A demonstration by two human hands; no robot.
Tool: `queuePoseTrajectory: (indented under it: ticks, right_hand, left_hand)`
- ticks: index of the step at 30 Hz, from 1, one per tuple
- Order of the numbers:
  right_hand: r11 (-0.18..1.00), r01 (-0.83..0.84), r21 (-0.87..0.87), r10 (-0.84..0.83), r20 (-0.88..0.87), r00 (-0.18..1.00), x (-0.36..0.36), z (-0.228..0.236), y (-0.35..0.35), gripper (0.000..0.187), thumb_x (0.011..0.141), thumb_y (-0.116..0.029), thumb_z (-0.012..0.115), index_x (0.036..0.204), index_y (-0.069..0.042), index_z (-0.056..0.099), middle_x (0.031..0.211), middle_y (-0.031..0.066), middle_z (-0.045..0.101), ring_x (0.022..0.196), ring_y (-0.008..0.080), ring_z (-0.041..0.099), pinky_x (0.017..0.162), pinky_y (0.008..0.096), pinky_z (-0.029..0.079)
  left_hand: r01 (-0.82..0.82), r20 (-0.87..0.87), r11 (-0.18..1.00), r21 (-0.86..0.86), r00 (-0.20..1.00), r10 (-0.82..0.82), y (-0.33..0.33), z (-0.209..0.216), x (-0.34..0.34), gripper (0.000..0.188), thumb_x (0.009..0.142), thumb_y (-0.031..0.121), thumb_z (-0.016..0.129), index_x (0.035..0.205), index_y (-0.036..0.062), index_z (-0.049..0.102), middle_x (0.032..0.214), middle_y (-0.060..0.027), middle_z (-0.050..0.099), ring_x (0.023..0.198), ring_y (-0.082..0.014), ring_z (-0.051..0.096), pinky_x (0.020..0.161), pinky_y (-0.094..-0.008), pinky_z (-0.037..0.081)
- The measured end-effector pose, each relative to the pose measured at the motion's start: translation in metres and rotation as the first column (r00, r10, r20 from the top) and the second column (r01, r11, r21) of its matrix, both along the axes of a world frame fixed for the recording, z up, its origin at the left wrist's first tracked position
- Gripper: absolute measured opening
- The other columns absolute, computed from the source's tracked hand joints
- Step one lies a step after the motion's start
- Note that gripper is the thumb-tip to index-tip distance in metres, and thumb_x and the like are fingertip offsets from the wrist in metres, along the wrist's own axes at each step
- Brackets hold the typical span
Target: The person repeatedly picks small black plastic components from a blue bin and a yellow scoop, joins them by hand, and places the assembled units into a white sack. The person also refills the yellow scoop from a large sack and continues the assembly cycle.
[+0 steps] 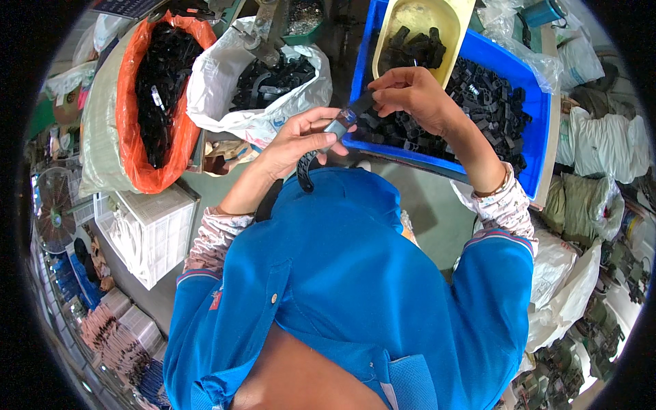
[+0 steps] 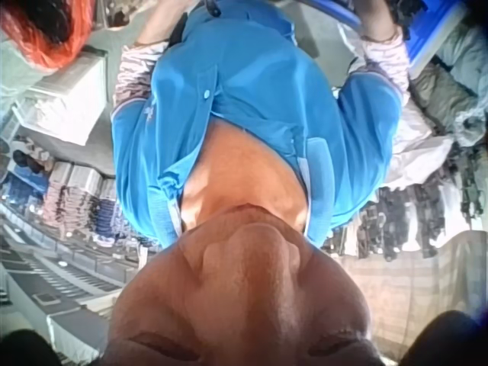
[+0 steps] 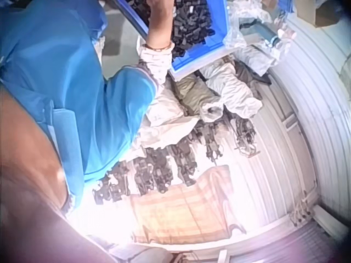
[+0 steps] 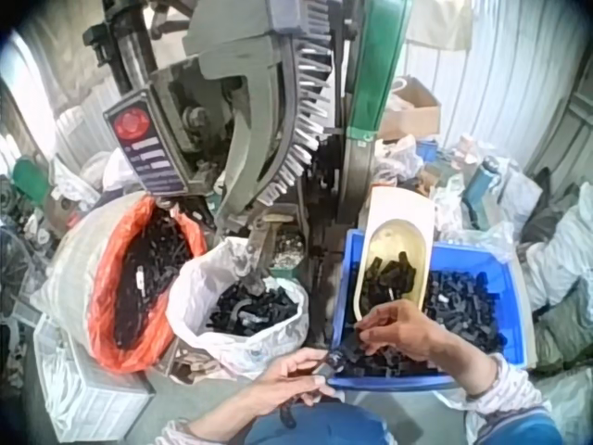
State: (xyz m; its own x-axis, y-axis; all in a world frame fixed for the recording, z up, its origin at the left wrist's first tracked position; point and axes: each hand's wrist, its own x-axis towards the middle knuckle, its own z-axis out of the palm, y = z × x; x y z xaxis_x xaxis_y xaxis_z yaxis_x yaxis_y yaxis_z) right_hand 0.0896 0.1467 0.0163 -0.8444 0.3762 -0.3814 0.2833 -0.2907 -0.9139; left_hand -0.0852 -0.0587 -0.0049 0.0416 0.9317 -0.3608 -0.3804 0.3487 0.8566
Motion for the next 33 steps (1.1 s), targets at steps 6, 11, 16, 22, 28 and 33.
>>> queuePoseTrajectory:
  ticks: [6, 11, 16, 22, 28, 33]
  right_hand:
    - [1.000, -0.010, -0.023, 0.010, 0.014, 1.000, 0.002, 0.000, 0.003, 0.027, 0.085, -0.007, 0.070, 0.107, 0.008, 0.065, 0.090, 0.0134, 0.067, 0.078, 0.0170, 0.066, 0.073, 0.0276, 0.056]
    - [0.995, -0.091, 0.051, 0.090, 0.035, 0.995, 0.004, 0.001, 0.005, 0.028, 0.084, -0.007, 0.070, 0.107, 0.008, 0.065, 0.089, 0.0127, 0.068, 0.074, 0.0161, 0.066, 0.071, 0.0268, 0.055]
    - [0.994, -0.030, -0.107, 0.032, 0.020, 0.999, 0.004, -0.005, 0.001, 0.027, 0.084, -0.007, 0.070, 0.107, 0.008, 0.064, 0.089, 0.0124, 0.068, 0.073, 0.0160, 0.066, 0.071, 0.0263, 0.055]
    - [0.994, 0.004, -0.110, -0.003, 0.008, 1.000, 0.004, -0.007, -0.013, 0.024, 0.087, -0.007, 0.069, 0.105, 0.007, 0.064, 0.090, 0.0121, 0.067, 0.076, 0.0163, 0.066, 0.072, 0.0264, 0.055]
    - [0.996, 0.006, -0.092, -0.010, -0.044, 0.999, 0.006, -0.010, -0.031, 0.020, 0.087, -0.003, 0.068, 0.105, 0.004, 0.062, 0.090, 0.0081, 0.066, 0.077, 0.0138, 0.065, 0.070, 0.0253, 0.054]
    - [0.983, 0.181, -0.009, -0.180, -0.178, 0.967, 0.015, -0.037, -0.064, 0.017, 0.089, -0.003, 0.067, 0.104, 0.004, 0.063, 0.102, 0.0093, 0.066, 0.087, 0.0151, 0.065, 0.076, 0.0280, 0.055]
  left_hand:
    - [-0.054, 0.043, 0.998, 0.035, 0.998, 0.052, -0.001, -0.006, 0.008, 0.044, 0.090, 0.014, 0.067, 0.131, 0.0057, 0.051, 0.116, -0.0056, 0.063, 0.088, -0.0135, 0.066, 0.057, -0.0227, 0.045]
    - [-0.028, 0.102, 0.999, 0.016, 0.994, 0.026, -0.001, -0.004, 0.010, 0.042, 0.091, 0.012, 0.066, 0.129, 0.0038, 0.050, 0.115, -0.0073, 0.061, 0.087, -0.0148, 0.066, 0.057, -0.0233, 0.046]
    - [0.004, 0.096, 1.000, 0.030, 0.995, -0.007, 0.003, -0.008, 0.006, 0.042, 0.092, 0.016, 0.065, 0.129, 0.0036, 0.052, 0.120, -0.0081, 0.063, 0.088, -0.0130, 0.066, 0.057, -0.0222, 0.046]
    - [-0.007, 0.055, 1.000, 0.019, 0.998, 0.006, 0.005, -0.007, 0.009, 0.041, 0.092, 0.017, 0.065, 0.128, 0.0024, 0.053, 0.122, -0.0108, 0.064, 0.089, -0.0143, 0.067, 0.058, -0.0224, 0.047]
    - [-0.003, -0.029, 1.000, 0.015, 1.000, 0.003, 0.010, -0.004, 0.010, 0.041, 0.092, 0.014, 0.065, 0.128, -0.0001, 0.053, 0.118, -0.0095, 0.065, 0.091, -0.0156, 0.068, 0.059, -0.0244, 0.050]
    - [-0.049, -0.458, 0.988, 0.149, 0.882, 0.113, 0.014, 0.004, 0.016, 0.037, 0.087, 0.010, 0.070, 0.120, 0.0028, 0.054, 0.103, -0.0076, 0.068, 0.089, -0.0111, 0.066, 0.065, -0.0257, 0.051]
